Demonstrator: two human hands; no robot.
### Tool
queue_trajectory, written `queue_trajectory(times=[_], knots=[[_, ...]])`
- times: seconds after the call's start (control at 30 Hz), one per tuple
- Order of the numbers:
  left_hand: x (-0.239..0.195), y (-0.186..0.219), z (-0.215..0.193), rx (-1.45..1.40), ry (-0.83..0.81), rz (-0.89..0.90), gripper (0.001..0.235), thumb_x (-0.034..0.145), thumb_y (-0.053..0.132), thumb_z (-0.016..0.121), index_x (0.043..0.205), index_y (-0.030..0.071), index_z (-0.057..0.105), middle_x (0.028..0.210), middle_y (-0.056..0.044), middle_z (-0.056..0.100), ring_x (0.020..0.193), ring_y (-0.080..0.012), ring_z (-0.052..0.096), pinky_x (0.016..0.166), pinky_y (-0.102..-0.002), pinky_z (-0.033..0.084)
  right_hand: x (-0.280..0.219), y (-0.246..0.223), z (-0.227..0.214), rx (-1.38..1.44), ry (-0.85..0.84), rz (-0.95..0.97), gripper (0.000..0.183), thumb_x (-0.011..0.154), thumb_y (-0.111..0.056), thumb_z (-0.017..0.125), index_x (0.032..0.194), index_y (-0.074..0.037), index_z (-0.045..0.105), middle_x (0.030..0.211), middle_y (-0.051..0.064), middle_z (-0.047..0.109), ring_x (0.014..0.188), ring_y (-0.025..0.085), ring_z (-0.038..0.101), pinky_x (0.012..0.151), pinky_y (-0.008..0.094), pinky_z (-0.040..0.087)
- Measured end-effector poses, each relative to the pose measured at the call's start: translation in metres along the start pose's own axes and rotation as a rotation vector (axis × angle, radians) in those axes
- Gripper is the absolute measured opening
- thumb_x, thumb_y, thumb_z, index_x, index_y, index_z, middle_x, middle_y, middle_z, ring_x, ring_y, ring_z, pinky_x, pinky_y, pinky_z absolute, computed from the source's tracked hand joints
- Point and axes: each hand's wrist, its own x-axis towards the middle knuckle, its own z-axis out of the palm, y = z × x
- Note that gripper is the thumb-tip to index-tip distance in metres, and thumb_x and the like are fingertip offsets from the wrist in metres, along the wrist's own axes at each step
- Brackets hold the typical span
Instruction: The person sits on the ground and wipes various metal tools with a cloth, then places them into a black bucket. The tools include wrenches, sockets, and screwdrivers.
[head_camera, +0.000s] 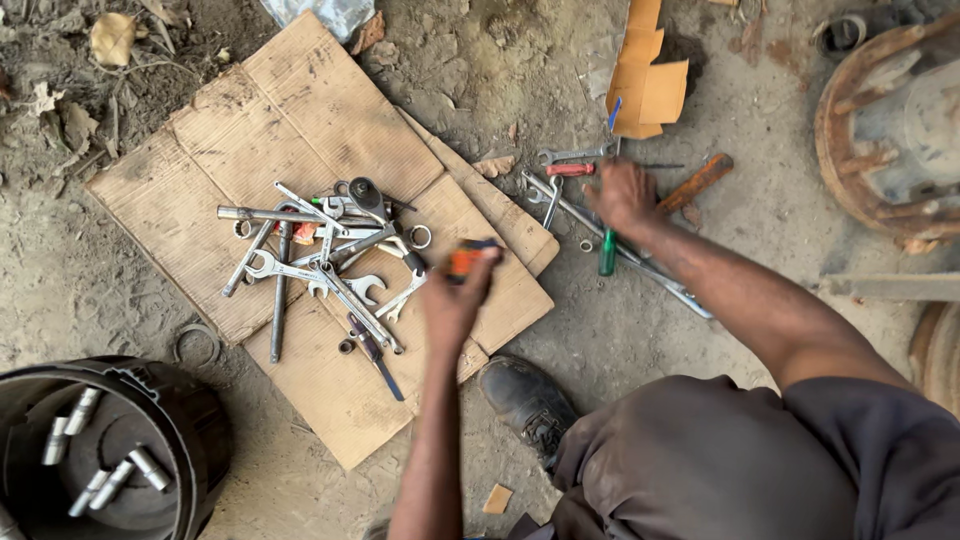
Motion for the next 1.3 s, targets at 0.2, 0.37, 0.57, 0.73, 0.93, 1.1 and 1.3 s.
queue_trajectory(times=[0.2,0.37,0.57,0.73,0.93,1.1,1.3], knots=[[0.012,-0.003,0.077,0.458,-0.077,0.334,0.041,0.077,0.031,0.086,0.105,0.003,0.073,0.113,-0.014,0.074,0.093,-0.0329,0.073,0.081,-0.044,0.058,0.02,0.016,0.001,0.12,0.171,0.202,0.049,0.083,-0.03,0.084,0.111,0.004,0.063,0.097,0.023,0.071,0.089,0.04,0.071,0.076,0.054,0.056],[0.068,-0.015,0.119,0.888,-0.314,0.475,0.066,0.071,0.017,0.081,0.131,0.004,0.055,0.144,-0.013,0.053,0.108,-0.0369,0.065,0.083,-0.048,0.057,0.009,0.016,0.015,0.279,0.133,0.046,0.028,0.089,-0.029,0.081,0.099,-0.006,0.071,0.087,0.014,0.075,0.085,0.035,0.073,0.077,0.051,0.056],[0.083,-0.028,0.118,1.25,-0.376,0.616,0.035,0.086,0.021,0.071,0.119,0.009,0.065,0.126,-0.01,0.059,0.112,-0.0319,0.064,0.081,-0.046,0.059,-0.005,-0.013,0.037,0.287,0.066,-0.069,0.032,0.087,-0.038,0.08,0.083,-0.007,0.075,0.071,0.011,0.071,0.069,0.031,0.072,0.067,0.046,0.057],[0.058,0.004,0.075,1.297,-0.563,0.635,0.036,0.089,0.037,0.071,0.112,0.01,0.07,0.128,-0.011,0.057,0.11,-0.0304,0.063,0.075,-0.043,0.061,0.002,-0.019,0.046,0.309,-0.3,0.152,0.053,0.092,-0.057,0.073,0.071,-0.009,0.074,0.061,0.007,0.069,0.063,0.026,0.074,0.066,0.042,0.058],[0.024,0.035,-0.009,1.027,-0.548,0.884,0.046,0.079,0.04,0.078,0.113,0.012,0.068,0.114,-0.007,0.063,0.109,-0.0291,0.063,0.076,-0.045,0.059,0.002,-0.032,0.078,0.288,-0.136,0.114,0.038,0.082,-0.046,0.078,0.072,-0.009,0.078,0.061,0.01,0.071,0.061,0.025,0.071,0.064,0.041,0.056],[0.004,0.034,-0.041,0.984,-0.497,0.899,0.043,0.075,0.032,0.079,0.107,0.008,0.063,0.117,-0.008,0.062,0.111,-0.0285,0.063,0.088,-0.044,0.057,0.006,-0.023,0.083,0.393,0.012,0.106,0.036,0.097,-0.034,0.068,0.086,-0.001,0.075,0.068,0.016,0.071,0.063,0.029,0.072,0.059,0.045,0.056],[-0.005,0.019,-0.042,0.916,-0.405,0.953,0.044,0.071,0.029,0.08,0.106,0.009,0.063,0.119,-0.008,0.061,0.113,-0.0282,0.061,0.09,-0.045,0.054,0.025,0.026,0.019,1.077,0.015,0.145,0.024,0.106,-0.019,0.052,0.111,0.004,0.055,0.085,0.01,0.069,0.071,0.023,0.077,0.056,0.037,0.066]])
